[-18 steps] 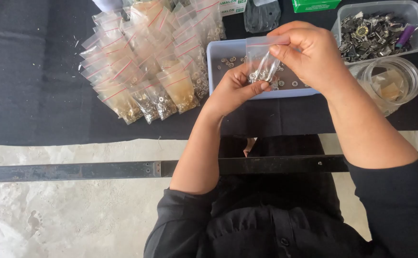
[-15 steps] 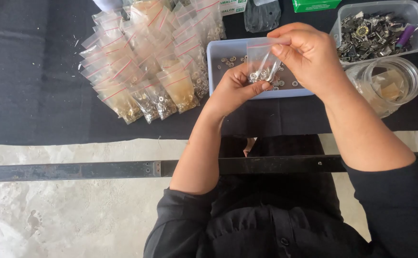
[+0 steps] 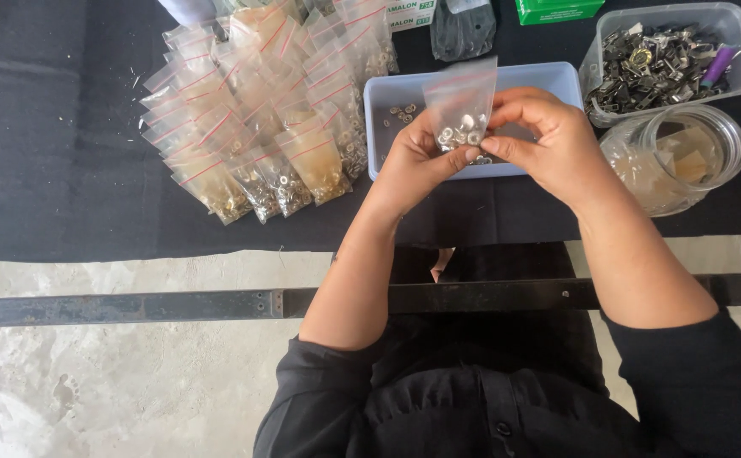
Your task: Manually counting and placing small metal rings into individual plastic zip-lock bags for packaging.
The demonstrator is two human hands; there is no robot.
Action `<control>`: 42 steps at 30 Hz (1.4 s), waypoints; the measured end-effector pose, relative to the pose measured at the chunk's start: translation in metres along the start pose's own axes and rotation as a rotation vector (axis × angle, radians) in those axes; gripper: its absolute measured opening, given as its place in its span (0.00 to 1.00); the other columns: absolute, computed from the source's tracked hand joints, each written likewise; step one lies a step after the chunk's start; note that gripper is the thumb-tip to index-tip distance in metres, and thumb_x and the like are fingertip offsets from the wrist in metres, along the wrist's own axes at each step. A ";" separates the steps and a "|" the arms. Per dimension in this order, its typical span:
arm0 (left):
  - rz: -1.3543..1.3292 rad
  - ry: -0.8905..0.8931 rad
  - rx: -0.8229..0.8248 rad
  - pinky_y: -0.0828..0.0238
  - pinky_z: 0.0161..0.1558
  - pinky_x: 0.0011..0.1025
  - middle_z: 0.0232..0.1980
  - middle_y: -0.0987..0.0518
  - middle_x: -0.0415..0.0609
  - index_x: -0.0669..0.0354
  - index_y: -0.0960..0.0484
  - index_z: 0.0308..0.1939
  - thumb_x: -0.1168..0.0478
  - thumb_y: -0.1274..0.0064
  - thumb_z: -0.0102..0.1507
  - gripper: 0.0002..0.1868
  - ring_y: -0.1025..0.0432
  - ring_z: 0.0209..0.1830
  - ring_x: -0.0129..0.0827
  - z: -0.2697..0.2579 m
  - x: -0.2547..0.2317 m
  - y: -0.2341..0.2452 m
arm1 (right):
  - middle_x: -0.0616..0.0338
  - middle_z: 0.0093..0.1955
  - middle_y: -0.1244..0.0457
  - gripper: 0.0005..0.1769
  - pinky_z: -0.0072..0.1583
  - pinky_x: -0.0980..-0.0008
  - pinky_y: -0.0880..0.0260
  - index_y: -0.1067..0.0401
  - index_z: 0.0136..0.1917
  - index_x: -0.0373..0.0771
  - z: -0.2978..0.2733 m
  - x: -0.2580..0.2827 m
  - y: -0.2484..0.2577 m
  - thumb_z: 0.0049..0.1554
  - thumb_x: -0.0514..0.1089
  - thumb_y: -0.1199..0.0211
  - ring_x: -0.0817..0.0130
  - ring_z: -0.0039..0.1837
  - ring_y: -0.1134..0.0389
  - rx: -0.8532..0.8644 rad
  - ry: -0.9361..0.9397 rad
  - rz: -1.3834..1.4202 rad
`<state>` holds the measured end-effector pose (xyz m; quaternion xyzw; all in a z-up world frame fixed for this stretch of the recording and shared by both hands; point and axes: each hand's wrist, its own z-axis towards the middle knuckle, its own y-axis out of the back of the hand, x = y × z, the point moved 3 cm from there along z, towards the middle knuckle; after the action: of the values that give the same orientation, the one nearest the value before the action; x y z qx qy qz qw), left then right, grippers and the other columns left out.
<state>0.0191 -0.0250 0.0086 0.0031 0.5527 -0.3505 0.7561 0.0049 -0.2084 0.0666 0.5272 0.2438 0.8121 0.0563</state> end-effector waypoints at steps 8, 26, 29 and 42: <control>0.055 0.063 -0.156 0.27 0.40 0.20 0.31 0.18 0.40 0.59 0.14 0.43 0.58 0.42 0.70 0.08 0.30 0.37 0.15 0.005 0.001 -0.006 | 0.55 0.63 0.36 0.07 0.68 0.67 0.33 0.30 0.51 0.36 -0.027 -0.040 -0.015 0.62 0.35 0.32 0.73 0.62 0.33 -0.115 -0.160 0.248; 0.662 -0.010 -0.332 0.17 0.55 0.33 0.46 0.12 0.51 0.58 0.16 0.50 0.48 0.44 0.66 0.18 0.17 0.51 0.34 0.089 -0.069 0.078 | 0.40 0.61 0.34 0.05 0.67 0.48 0.31 0.27 0.53 0.28 -0.111 -0.036 -0.010 0.64 0.31 0.43 0.42 0.62 0.31 -0.360 0.316 -0.298; 0.713 0.071 -0.327 0.18 0.57 0.33 0.47 0.12 0.48 0.57 0.15 0.50 0.56 0.44 0.66 0.11 0.18 0.51 0.31 0.106 -0.049 0.099 | 0.39 0.58 0.33 0.06 0.63 0.52 0.28 0.26 0.52 0.27 -0.107 -0.027 -0.010 0.63 0.30 0.43 0.45 0.59 0.29 -0.342 0.333 -0.266; 1.156 0.477 -0.403 0.38 0.25 0.27 0.42 0.15 0.45 0.53 0.18 0.52 0.65 0.55 0.61 0.17 0.36 0.19 0.24 0.102 -0.014 0.145 | 0.41 0.54 0.31 0.05 0.57 0.60 0.24 0.26 0.50 0.27 -0.107 -0.026 -0.016 0.63 0.29 0.43 0.50 0.54 0.27 -0.278 0.352 -0.272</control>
<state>0.1790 0.0519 0.0047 0.2355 0.6693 0.2332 0.6650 -0.0808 -0.2391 0.0029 0.3272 0.2046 0.9021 0.1933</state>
